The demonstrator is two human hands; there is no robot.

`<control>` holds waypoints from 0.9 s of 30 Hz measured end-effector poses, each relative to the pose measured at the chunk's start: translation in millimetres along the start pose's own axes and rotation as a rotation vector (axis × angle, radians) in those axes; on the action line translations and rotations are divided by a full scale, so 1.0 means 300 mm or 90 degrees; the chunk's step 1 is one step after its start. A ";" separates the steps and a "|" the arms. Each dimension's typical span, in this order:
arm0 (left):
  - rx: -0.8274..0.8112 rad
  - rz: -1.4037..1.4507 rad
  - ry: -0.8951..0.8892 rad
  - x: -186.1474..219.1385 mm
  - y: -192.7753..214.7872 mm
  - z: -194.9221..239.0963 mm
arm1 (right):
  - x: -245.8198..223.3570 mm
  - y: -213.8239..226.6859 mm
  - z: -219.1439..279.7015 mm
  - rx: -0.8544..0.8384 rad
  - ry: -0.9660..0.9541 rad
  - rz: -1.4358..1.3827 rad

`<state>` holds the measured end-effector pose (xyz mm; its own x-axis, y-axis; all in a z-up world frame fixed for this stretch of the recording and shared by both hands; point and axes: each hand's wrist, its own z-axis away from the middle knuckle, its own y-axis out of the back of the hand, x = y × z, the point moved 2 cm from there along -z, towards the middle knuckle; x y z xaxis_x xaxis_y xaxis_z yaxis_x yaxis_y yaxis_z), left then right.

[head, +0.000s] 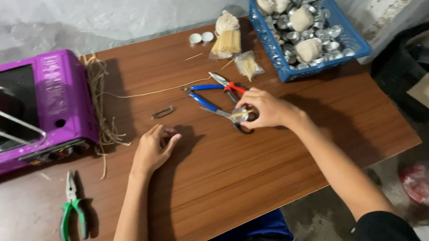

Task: The person assembles small craft items by inserting wooden sticks into metal tins. They use pliers to trim a stick and scissors to cut another, then place the sticks into the tins on a wooden table.

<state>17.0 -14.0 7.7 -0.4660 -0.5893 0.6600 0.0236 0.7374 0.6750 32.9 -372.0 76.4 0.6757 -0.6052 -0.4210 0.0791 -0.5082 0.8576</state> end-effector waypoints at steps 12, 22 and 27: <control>-0.014 -0.068 0.010 0.008 -0.015 -0.006 | 0.322 0.193 0.339 0.014 -0.260 0.038; -0.009 -0.141 0.028 -0.003 -0.041 -0.009 | 0.448 0.216 0.398 0.006 -0.312 0.015; -0.012 -0.130 0.034 -0.012 -0.043 -0.011 | 0.470 0.205 0.388 0.013 -0.312 0.003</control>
<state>21.2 -22.5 -2.2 -0.4156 -0.7426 0.5252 -0.0492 0.5949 0.8023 47.7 -560.1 35.4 0.2511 -0.8223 -0.5107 0.0594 -0.5135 0.8560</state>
